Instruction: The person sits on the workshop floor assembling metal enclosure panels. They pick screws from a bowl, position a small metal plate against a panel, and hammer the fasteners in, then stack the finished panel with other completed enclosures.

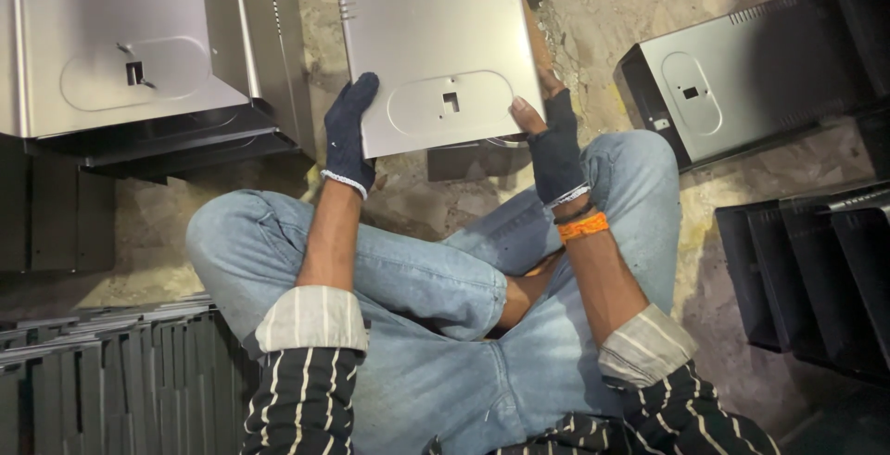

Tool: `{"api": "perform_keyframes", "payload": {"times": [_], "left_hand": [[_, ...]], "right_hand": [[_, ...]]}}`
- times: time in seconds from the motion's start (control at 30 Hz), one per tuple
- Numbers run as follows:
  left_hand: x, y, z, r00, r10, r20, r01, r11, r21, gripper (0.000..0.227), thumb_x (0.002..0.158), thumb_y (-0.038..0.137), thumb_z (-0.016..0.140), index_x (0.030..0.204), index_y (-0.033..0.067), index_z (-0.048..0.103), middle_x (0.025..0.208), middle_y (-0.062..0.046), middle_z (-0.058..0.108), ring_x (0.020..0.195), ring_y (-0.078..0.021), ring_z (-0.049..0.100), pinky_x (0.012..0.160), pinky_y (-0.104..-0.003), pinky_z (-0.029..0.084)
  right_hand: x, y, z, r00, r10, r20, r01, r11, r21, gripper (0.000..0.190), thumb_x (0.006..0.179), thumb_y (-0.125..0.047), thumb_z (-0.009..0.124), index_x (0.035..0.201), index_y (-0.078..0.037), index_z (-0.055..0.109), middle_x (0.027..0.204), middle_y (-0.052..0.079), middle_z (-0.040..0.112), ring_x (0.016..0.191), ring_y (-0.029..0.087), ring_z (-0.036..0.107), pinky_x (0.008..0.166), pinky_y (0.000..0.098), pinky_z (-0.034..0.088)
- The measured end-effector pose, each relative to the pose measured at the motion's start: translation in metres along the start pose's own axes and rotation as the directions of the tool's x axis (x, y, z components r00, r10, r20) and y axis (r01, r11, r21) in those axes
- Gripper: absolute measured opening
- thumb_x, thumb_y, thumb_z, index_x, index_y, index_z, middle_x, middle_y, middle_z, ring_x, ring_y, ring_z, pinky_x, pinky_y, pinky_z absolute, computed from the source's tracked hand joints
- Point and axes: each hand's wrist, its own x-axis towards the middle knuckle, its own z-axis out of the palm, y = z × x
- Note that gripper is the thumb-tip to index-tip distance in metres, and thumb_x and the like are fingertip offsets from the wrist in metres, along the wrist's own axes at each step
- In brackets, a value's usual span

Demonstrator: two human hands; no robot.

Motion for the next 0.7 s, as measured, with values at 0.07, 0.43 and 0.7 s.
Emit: {"api": "perform_keyframes", "payload": {"times": [0.07, 0.43, 0.7], "left_hand": [[0.005, -0.005, -0.006, 1.0, 0.007, 0.001, -0.007, 1.0, 0.011, 0.033, 0.093, 0.016, 0.072, 0.121, -0.0011, 0.071, 0.108, -0.007, 0.074, 0.098, -0.0168, 0.071, 0.087, -0.03, 0.056], [0.014, -0.011, -0.011, 1.0, 0.001, 0.003, -0.001, 1.0, 0.019, 0.031, 0.094, 0.016, 0.072, 0.12, 0.0003, 0.072, 0.111, -0.007, 0.073, 0.101, -0.0174, 0.07, 0.09, -0.031, 0.056], [0.005, -0.002, -0.002, 0.999, -0.038, -0.011, 0.038, 0.999, 0.016, 0.029, 0.094, 0.015, 0.071, 0.12, 0.0008, 0.071, 0.107, -0.007, 0.073, 0.096, -0.0169, 0.07, 0.086, -0.031, 0.057]], "right_hand": [[0.0, 0.002, 0.0, 1.0, 0.013, -0.009, -0.013, 1.0, -0.004, 0.057, 0.099, -0.015, 0.067, 0.148, 0.003, 0.044, 0.14, 0.012, 0.056, 0.126, 0.018, 0.057, 0.108, 0.0322, 0.051], [-0.006, -0.006, 0.003, 0.999, 0.051, -0.018, -0.05, 0.997, 0.054, 0.057, 0.1, -0.013, 0.067, 0.149, 0.002, 0.043, 0.135, 0.009, 0.057, 0.12, 0.014, 0.057, 0.104, 0.0297, 0.051], [-0.003, -0.001, 0.002, 1.0, 0.013, -0.019, -0.013, 1.0, -0.003, 0.055, 0.102, -0.012, 0.068, 0.149, 0.003, 0.044, 0.134, 0.01, 0.058, 0.119, 0.013, 0.057, 0.104, 0.028, 0.05]]}}
